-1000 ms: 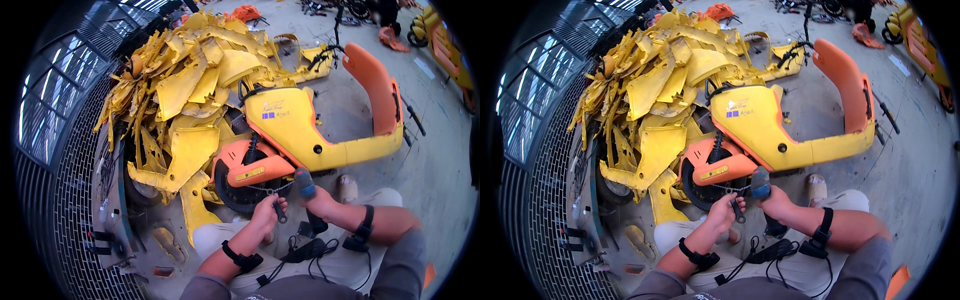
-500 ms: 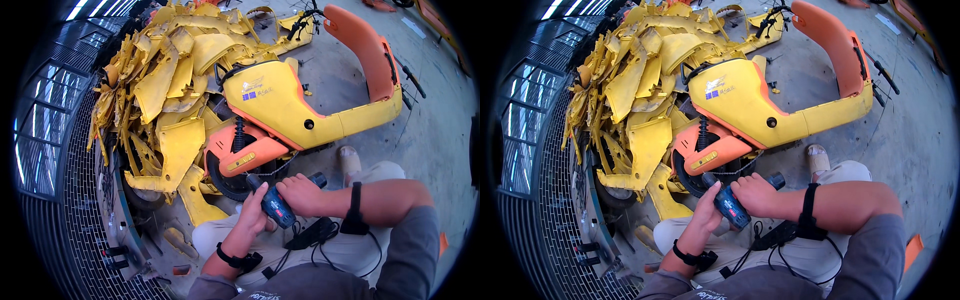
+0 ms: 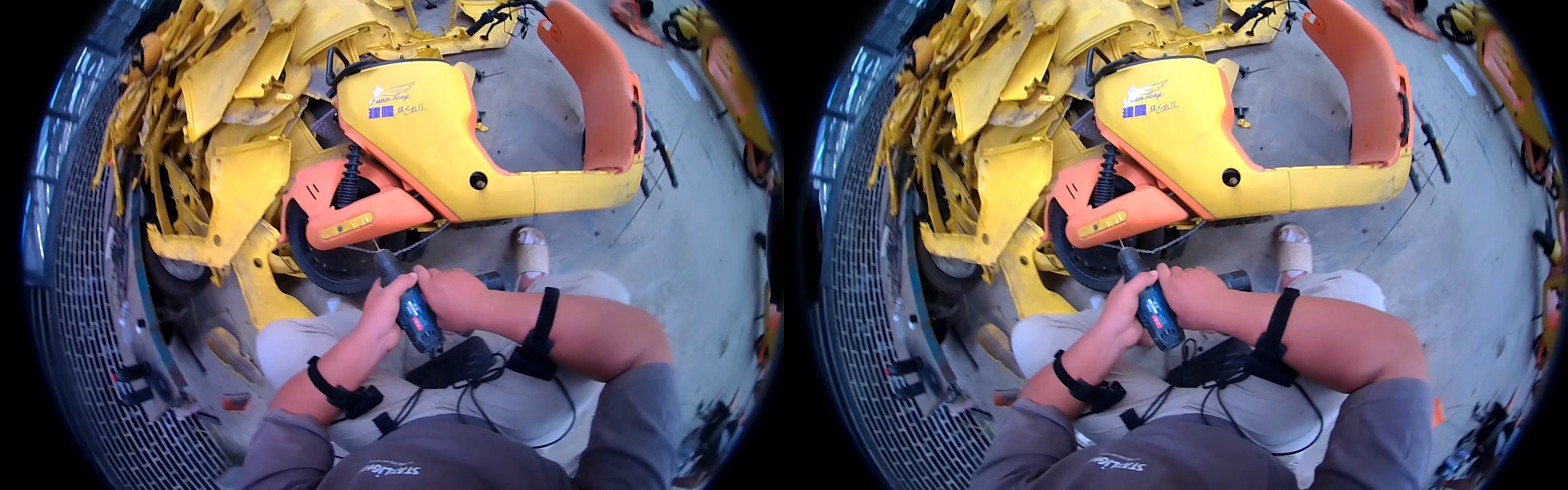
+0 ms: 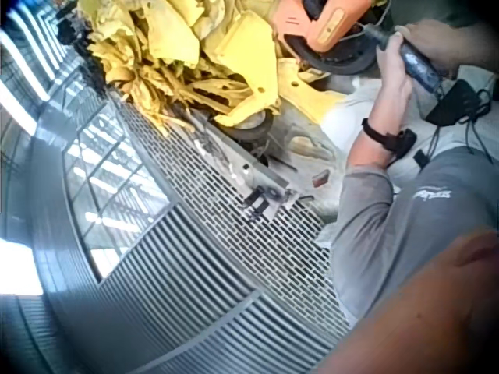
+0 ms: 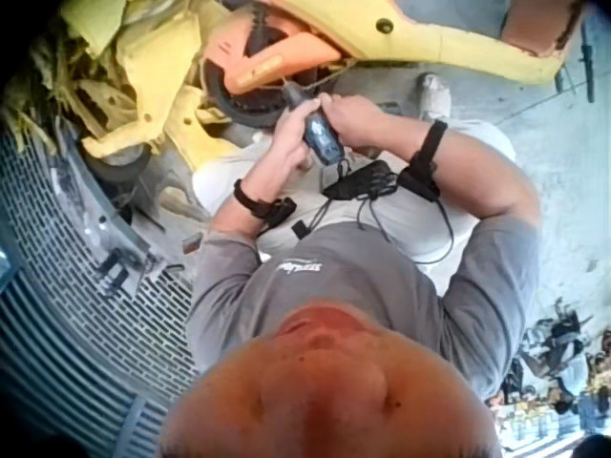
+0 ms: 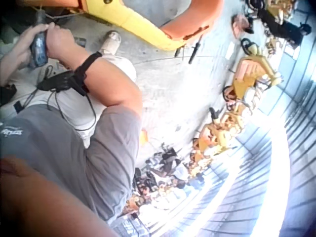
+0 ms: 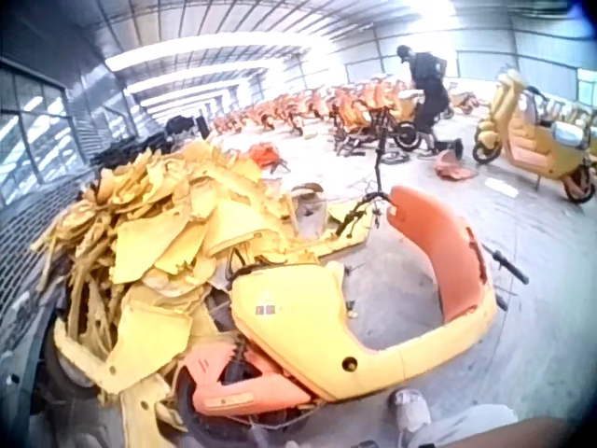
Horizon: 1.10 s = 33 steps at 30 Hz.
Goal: The person uses a power drill and their hands to remove components from a yellow scooter frame, handling a bracket and wires.
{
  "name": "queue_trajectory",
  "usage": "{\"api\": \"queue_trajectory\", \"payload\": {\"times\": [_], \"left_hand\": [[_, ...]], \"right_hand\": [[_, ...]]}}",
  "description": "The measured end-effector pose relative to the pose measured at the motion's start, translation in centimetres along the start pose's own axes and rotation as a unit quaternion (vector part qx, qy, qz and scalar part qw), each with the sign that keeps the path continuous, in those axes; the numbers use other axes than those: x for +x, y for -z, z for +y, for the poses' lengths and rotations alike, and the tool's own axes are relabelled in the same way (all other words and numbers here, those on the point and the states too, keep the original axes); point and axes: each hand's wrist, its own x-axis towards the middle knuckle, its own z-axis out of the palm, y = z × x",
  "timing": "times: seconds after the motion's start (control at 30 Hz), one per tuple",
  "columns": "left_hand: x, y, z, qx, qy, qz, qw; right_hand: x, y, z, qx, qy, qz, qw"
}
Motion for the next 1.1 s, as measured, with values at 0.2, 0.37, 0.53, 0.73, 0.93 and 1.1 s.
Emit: {"api": "queue_trajectory", "payload": {"times": [0.2, 0.37, 0.53, 0.73, 0.93, 1.1], "left_hand": [[0.3, -0.8, 0.0, -0.007, -0.041, 0.028, 0.999], [1.4, -0.3, -1.6, 0.066, 0.001, 0.053, 0.996], [1.4, 0.2, -3.7, 0.164, 0.025, 0.097, 0.981], [0.4, 0.5, -3.9, 0.071, -0.012, 0.102, 0.992], [-0.8, 1.8, -0.2, 0.017, -0.050, 0.077, 0.996], [-1.6, 2.6, 2.0, 0.004, -0.049, 0.054, 0.997]], "right_hand": [[0.6, -0.8, -0.5, -0.002, -0.070, -0.044, 0.997], [0.6, -1.7, -0.1, 0.037, -0.096, -0.115, 0.988], [0.9, -1.8, 0.1, -0.011, -0.087, -0.179, 0.980], [2.6, 2.4, -2.3, -0.135, -0.003, -0.182, 0.974], [3.8, 4.0, -4.4, -0.157, 0.070, -0.076, 0.982], [4.3, 5.1, -6.4, -0.146, 0.010, -0.065, 0.987]]}}
